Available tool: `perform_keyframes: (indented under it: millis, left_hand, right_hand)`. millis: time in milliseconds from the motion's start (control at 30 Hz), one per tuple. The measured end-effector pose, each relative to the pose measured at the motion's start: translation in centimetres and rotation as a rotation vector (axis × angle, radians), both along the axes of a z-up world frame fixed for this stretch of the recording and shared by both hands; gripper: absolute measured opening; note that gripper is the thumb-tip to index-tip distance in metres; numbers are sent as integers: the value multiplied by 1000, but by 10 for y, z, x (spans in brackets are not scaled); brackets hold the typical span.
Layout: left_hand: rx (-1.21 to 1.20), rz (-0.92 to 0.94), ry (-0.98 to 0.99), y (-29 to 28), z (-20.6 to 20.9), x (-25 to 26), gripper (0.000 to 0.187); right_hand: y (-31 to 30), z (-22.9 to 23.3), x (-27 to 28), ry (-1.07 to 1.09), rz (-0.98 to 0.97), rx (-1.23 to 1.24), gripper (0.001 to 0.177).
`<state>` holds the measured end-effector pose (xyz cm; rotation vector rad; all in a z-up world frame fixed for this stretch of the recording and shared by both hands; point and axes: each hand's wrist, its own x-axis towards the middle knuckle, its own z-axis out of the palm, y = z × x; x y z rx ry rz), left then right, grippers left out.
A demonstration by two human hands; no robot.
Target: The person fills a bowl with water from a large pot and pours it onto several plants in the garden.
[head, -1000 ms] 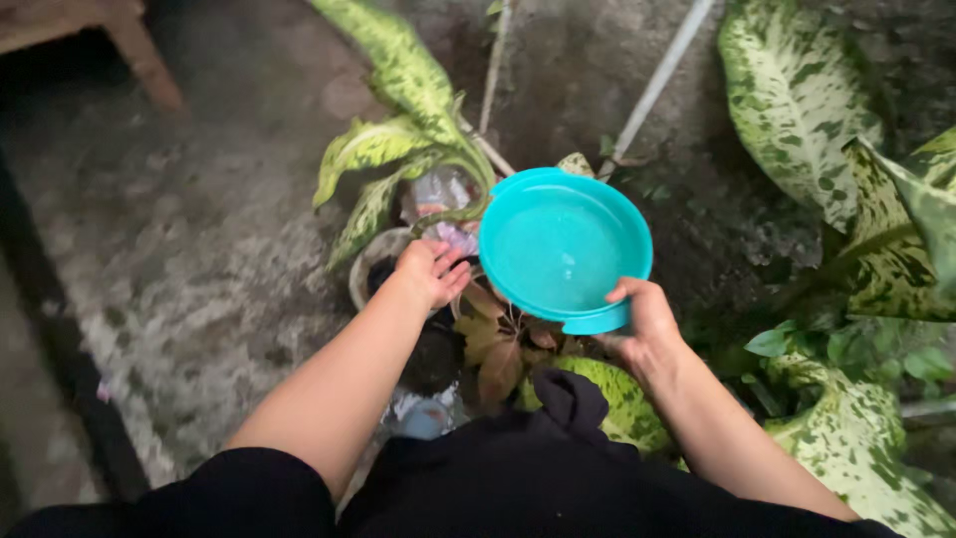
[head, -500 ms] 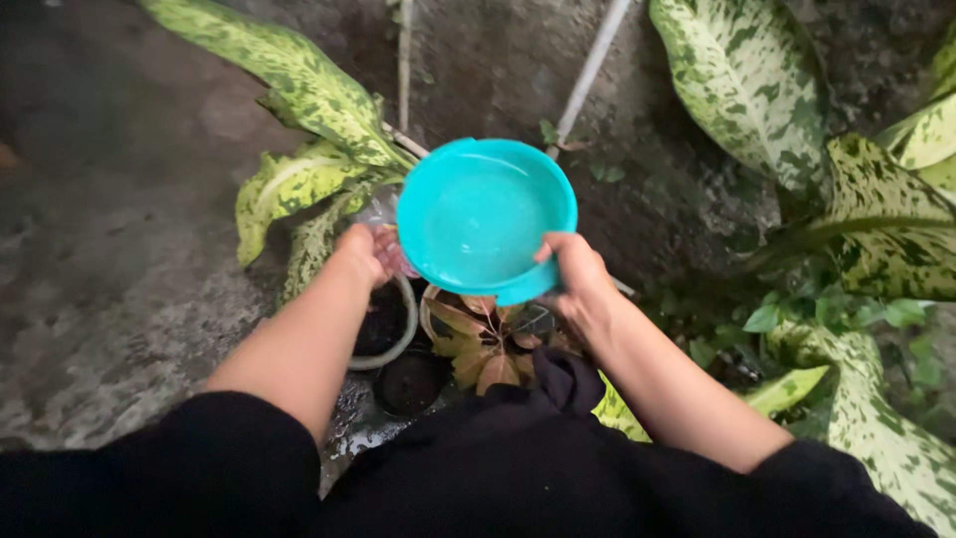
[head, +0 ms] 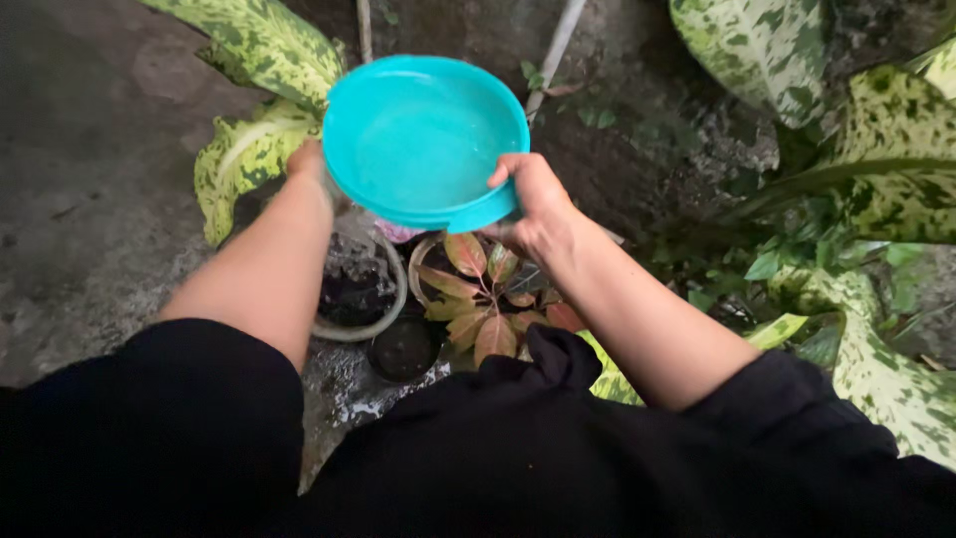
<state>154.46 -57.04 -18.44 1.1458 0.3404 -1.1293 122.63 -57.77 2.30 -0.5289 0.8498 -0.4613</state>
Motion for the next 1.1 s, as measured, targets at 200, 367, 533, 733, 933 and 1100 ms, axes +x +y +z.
perform_keyframes:
  millis: [200,367,533,733,933,1100]
  left_hand:
    - [63,145,-55,-5,-54,21,49]
    - [219,188,-211,22,-37,-11,44]
    - [151,298,-170,17,-26,-24,26]
    - [271,18,-82,-10,-79,-33,24]
    - [162,-352,-26,-88,-58,-113,27]
    - [2,-454,-17,-167,-18,-148,32]
  right_hand:
    - [0,-7,0,-60,-55,47,65]
    - [6,-19,-8,-70,-105,26,62]
    - [12,-39,-18,-37,-104,-10,53]
    - [10,-28,-37,130,-197,-110,51]
    - [-18,8,-76,325,-397,-211,51]
    - [-41,6,-117,23,-366,-104,62]
